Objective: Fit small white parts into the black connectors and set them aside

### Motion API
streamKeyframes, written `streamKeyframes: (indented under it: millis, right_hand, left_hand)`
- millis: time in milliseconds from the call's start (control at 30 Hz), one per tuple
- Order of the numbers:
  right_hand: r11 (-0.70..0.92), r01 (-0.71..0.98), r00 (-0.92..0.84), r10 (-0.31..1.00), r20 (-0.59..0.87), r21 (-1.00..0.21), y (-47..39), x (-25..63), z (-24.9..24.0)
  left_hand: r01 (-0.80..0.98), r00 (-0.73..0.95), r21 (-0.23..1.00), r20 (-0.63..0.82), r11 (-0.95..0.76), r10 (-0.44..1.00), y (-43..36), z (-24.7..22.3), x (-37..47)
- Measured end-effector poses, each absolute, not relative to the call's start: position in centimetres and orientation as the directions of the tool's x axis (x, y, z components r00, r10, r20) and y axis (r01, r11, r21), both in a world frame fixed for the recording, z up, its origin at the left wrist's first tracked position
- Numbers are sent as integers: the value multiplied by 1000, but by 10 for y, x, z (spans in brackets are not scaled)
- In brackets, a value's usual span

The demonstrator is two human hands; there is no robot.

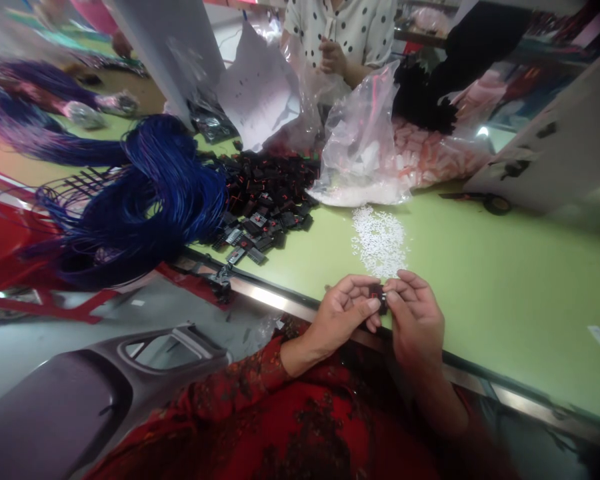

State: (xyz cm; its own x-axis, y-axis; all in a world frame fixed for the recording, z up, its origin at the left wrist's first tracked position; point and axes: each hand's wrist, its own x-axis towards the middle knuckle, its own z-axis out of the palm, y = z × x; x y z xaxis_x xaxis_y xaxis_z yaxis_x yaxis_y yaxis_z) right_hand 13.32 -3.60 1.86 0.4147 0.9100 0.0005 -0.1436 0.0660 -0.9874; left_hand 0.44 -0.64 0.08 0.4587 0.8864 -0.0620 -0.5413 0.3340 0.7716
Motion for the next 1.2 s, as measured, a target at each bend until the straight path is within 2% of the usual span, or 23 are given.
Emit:
streamKeyframes:
  millis: [200, 467, 833, 1067, 1200]
  right_hand:
    - [92, -62, 410, 910, 59, -994, -40, 133, 16]
    - [86, -74, 394, 918, 50, -994, -39, 133, 20]
    - [145, -42, 418, 901, 114, -989, -37, 134, 16]
    - [28, -252, 304, 951, -52, -967, -37, 139, 20]
    - [-72, -280, 234, 962, -141, -957, -37, 147, 26]
  left_hand:
    - [-533, 460, 770, -84, 350, 884, -7, 3, 4]
    - [-525, 453, 776, -93, 349, 887, -7, 4, 4]
    - [-511, 460, 819, 4, 260, 888, -8, 1, 4]
    - [-510, 460, 821, 7, 257, 888, -9, -1, 4]
    - [-535, 478, 799, 19, 274, 878, -6, -3, 3]
